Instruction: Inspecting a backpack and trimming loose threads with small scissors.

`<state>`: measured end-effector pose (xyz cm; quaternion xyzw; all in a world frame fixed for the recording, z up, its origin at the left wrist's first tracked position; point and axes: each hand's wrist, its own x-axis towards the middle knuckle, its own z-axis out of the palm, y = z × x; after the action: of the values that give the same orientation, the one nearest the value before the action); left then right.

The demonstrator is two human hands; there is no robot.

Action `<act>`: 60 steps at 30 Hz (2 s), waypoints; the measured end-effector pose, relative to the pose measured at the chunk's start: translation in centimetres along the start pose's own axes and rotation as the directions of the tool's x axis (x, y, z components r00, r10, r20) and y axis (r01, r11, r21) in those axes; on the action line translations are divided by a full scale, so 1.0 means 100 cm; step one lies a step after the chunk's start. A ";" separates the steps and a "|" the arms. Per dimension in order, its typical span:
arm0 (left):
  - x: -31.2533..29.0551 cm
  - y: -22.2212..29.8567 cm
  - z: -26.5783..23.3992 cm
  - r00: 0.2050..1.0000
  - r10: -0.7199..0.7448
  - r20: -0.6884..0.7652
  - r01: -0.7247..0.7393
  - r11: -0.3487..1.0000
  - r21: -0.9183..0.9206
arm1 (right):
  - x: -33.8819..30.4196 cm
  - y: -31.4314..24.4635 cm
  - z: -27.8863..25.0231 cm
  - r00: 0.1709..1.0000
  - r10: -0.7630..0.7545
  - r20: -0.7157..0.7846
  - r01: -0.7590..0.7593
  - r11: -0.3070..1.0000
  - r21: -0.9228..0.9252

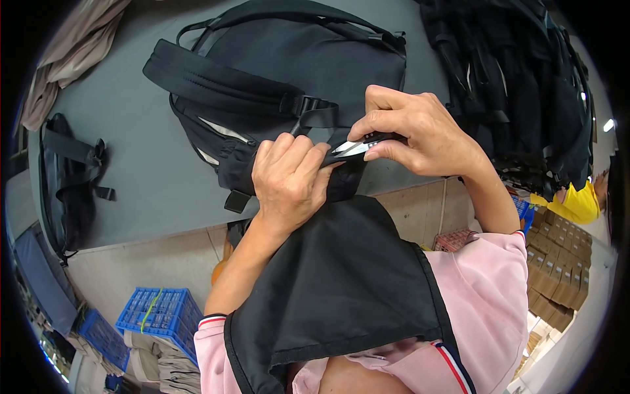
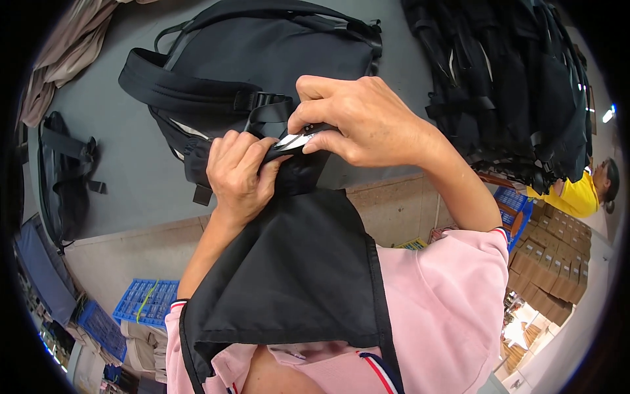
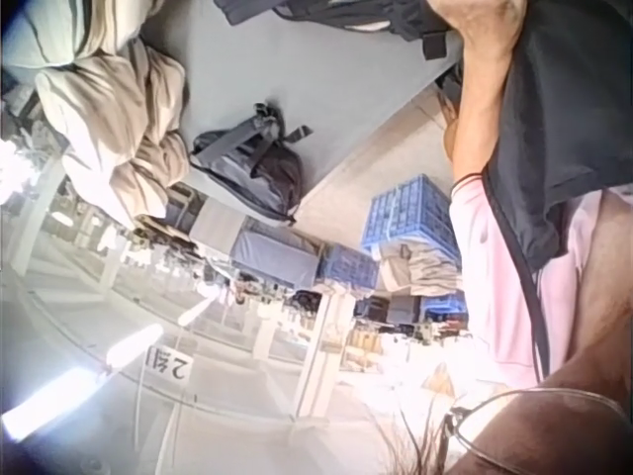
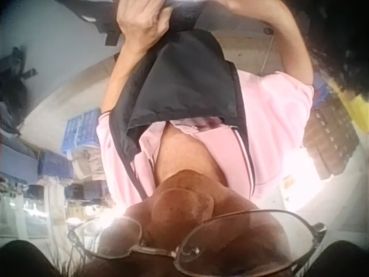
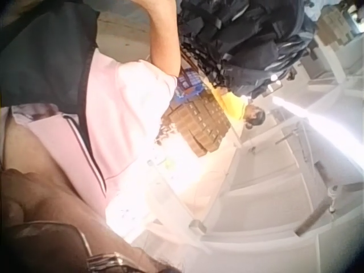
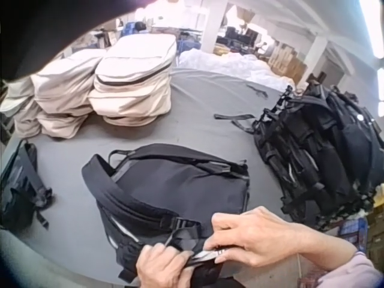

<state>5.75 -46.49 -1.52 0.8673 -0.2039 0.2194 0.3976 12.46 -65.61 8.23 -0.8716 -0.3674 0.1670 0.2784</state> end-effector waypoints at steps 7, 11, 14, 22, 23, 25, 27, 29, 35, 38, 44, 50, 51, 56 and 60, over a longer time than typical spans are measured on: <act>0.001 -0.001 -0.001 1.000 -0.012 0.018 0.013 0.999 -0.029 | 0.001 -0.001 -0.005 0.998 0.018 0.062 -0.016 0.999 -0.030; 0.002 -0.001 -0.001 1.000 -0.018 0.020 0.018 1.000 -0.018 | -0.006 0.001 0.003 0.999 0.038 -0.013 -0.038 0.999 0.008; 0.002 -0.002 0.000 1.000 -0.021 0.022 0.021 1.000 -0.016 | -0.015 0.004 0.010 0.960 0.152 -0.234 -0.093 0.964 0.248; 0.001 -0.002 0.000 1.000 -0.003 0.025 0.003 1.000 -0.007 | -0.027 -0.013 0.016 0.951 0.226 -0.212 -0.208 0.972 0.105; 0.000 -0.002 0.000 1.000 0.001 0.024 0.000 1.000 -0.009 | -0.028 -0.013 0.016 0.946 0.240 -0.219 -0.221 0.969 0.109; -0.001 -0.002 0.000 1.000 -0.005 0.025 0.005 1.000 -0.002 | -0.028 -0.014 0.015 0.942 0.250 -0.225 -0.230 0.967 0.111; -0.001 -0.002 -0.002 0.999 -0.011 0.036 0.011 1.000 0.000 | -0.030 -0.016 0.015 0.933 0.283 -0.223 -0.253 0.955 0.155; -0.001 -0.001 0.000 0.999 -0.015 0.048 0.015 1.000 -0.003 | -0.032 -0.014 0.017 0.936 0.273 -0.222 -0.247 0.959 0.140; 0.000 -0.002 0.000 0.999 -0.011 0.031 0.011 1.000 -0.009 | -0.031 -0.015 0.021 0.951 0.223 -0.216 -0.209 0.974 0.087; -0.001 -0.002 0.000 0.999 -0.006 0.039 0.006 1.000 0.004 | -0.031 -0.014 0.021 0.955 0.189 -0.228 -0.180 0.982 0.060; -0.002 -0.002 0.001 1.000 0.002 0.020 -0.002 1.000 -0.012 | -0.032 -0.018 0.021 0.931 0.237 -0.276 -0.218 0.971 0.098; -0.003 -0.003 0.002 1.000 0.016 0.018 -0.016 1.000 0.001 | -0.026 -0.023 0.026 0.954 0.163 -0.250 -0.168 0.986 0.001; -0.004 -0.003 0.002 0.999 0.020 0.033 -0.020 1.000 0.000 | -0.025 -0.025 0.024 0.964 0.123 -0.237 -0.144 0.987 -0.073; -0.006 -0.003 0.001 0.999 0.023 0.046 -0.023 1.000 0.015 | -0.021 -0.034 0.019 0.980 0.013 -0.196 -0.066 0.962 -0.264; -0.006 -0.004 0.002 0.999 0.027 0.038 -0.027 1.000 0.004 | -0.023 -0.030 0.019 0.969 -0.081 -0.233 -0.012 0.928 -0.372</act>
<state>5.50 -46.31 -2.21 0.8693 -0.2225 0.2087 0.3889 8.30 -64.91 8.77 -0.9157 -0.3705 -0.0186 0.1547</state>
